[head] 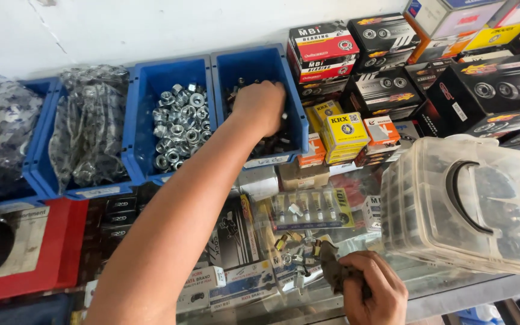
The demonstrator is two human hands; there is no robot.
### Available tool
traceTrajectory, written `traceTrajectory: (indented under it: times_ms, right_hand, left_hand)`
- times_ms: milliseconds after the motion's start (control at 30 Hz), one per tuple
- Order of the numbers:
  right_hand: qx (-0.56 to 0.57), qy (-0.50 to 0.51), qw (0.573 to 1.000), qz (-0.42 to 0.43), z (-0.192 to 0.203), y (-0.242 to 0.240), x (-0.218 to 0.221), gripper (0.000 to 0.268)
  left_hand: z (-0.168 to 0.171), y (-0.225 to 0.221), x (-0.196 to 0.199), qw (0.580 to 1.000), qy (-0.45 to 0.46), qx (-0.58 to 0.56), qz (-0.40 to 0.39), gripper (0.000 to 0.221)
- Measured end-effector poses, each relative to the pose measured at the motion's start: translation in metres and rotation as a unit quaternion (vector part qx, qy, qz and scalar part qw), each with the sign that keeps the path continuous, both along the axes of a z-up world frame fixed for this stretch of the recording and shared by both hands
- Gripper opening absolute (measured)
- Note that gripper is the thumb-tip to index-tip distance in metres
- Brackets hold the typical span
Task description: Sorting and organizing various nuts, bolts, and small metal clips from blue bins onto a counter.
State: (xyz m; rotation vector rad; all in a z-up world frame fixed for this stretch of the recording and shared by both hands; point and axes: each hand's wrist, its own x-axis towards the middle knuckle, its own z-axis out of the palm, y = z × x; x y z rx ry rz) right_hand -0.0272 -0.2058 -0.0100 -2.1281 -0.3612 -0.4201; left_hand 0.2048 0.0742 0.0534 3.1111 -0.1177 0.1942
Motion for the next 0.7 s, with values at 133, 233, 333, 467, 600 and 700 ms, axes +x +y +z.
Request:
traceTrajectory:
  times_ms: [133, 233, 333, 467, 600, 700]
  right_hand:
    - [0.013, -0.011, 1.0, 0.009, 0.003, 0.0, -0.003, 0.028]
    - [0.023, 0.005, 1.0, -0.004, 0.008, 0.001, -0.007, 0.029]
    - [0.038, 0.011, 0.999, 0.013, 0.006, -0.004, -0.004, 0.03]
    - [0.041, 0.01, 0.999, 0.026, 0.006, -0.007, -0.002, 0.031]
    - [0.02, 0.004, 0.999, 0.041, 0.007, -0.006, -0.002, 0.031]
    - [0.015, 0.014, 0.999, 0.043, 0.006, -0.006, -0.002, 0.031]
  left_hand:
    - [0.006, 0.001, -0.007, 0.998, -0.004, -0.065, 0.022, 0.016]
    - [-0.005, 0.001, 0.002, 0.995, -0.045, -0.087, 0.023, 0.014]
    - [0.017, 0.003, -0.009, 0.989, -0.091, -0.112, 0.011, 0.016]
    - [0.044, 0.017, -0.007, 0.972, -0.104, -0.209, -0.018, 0.027]
    - [0.053, 0.035, -0.012, 0.918, -0.284, -0.272, -0.062, 0.02]
    - [0.042, 0.043, -0.014, 0.901, -0.331, -0.273, -0.067, 0.016]
